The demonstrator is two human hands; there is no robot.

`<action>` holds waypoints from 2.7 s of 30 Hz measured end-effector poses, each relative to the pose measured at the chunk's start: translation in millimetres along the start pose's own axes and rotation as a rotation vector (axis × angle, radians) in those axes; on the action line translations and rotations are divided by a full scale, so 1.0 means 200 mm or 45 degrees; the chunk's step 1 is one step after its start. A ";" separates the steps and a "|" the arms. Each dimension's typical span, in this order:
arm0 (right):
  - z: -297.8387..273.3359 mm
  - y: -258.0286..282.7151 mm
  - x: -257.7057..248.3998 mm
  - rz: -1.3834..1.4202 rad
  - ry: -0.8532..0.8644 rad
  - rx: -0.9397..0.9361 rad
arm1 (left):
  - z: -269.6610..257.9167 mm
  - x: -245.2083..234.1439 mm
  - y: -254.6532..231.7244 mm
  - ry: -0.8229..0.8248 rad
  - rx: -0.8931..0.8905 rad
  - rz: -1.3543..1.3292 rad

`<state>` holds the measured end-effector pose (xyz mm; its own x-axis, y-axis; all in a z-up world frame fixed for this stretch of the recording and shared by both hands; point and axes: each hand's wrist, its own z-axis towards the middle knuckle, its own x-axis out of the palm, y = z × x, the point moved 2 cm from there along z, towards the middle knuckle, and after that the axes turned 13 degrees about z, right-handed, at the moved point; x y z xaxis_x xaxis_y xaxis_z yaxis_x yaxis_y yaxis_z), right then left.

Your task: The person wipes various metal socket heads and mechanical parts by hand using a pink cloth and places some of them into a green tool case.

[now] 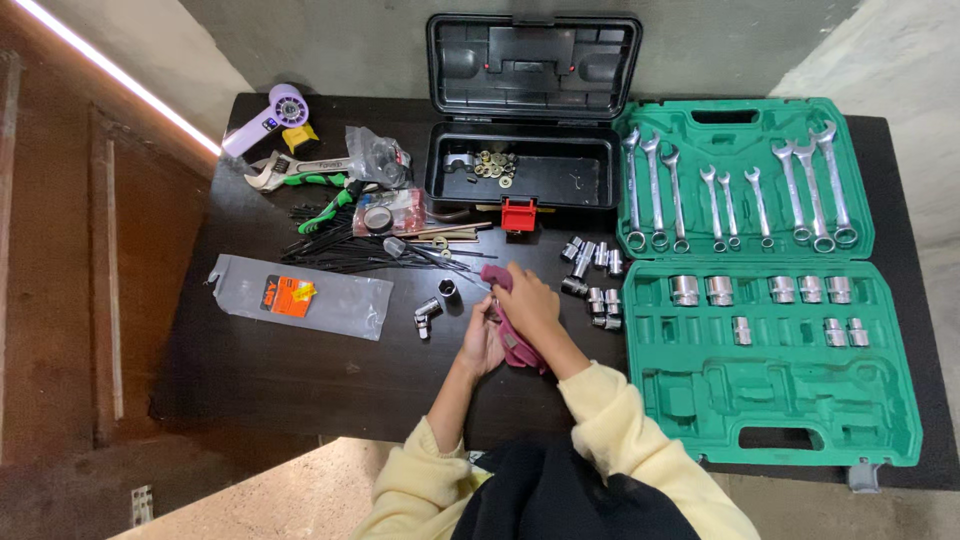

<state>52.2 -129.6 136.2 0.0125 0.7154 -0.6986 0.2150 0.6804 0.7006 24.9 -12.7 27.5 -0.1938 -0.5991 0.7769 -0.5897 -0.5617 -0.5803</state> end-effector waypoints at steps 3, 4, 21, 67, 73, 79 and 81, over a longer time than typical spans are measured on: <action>-0.13 0.00 0.02 -0.006 -0.113 -0.129 | 0.03 -0.14 0.11 0.068 -0.048 -0.042; -0.20 0.02 0.03 -0.131 -0.168 -0.239 | 0.04 -0.18 0.14 0.098 -0.075 -0.070; -0.21 0.10 -0.01 -0.111 -0.207 -0.354 | 0.03 -0.04 0.04 -0.022 -0.175 -0.055; 0.11 -0.41 0.06 1.090 0.506 -0.214 | 0.04 -0.05 0.03 0.028 -0.139 -0.026; -0.03 -0.49 0.04 1.390 0.464 0.104 | 0.00 0.01 -0.01 0.061 -0.087 -0.072; -0.06 -0.45 0.02 1.391 0.419 -0.009 | -0.01 0.06 -0.05 -0.003 -0.098 -0.039; -0.06 -0.45 0.02 1.380 0.413 0.004 | -0.01 0.05 -0.03 -0.021 -0.114 -0.039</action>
<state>21.7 -185.2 71.7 -0.0603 0.9357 0.3477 0.2477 -0.3234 0.9133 25.0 -13.6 39.9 -0.1624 -0.5921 0.7893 -0.6628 -0.5271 -0.5318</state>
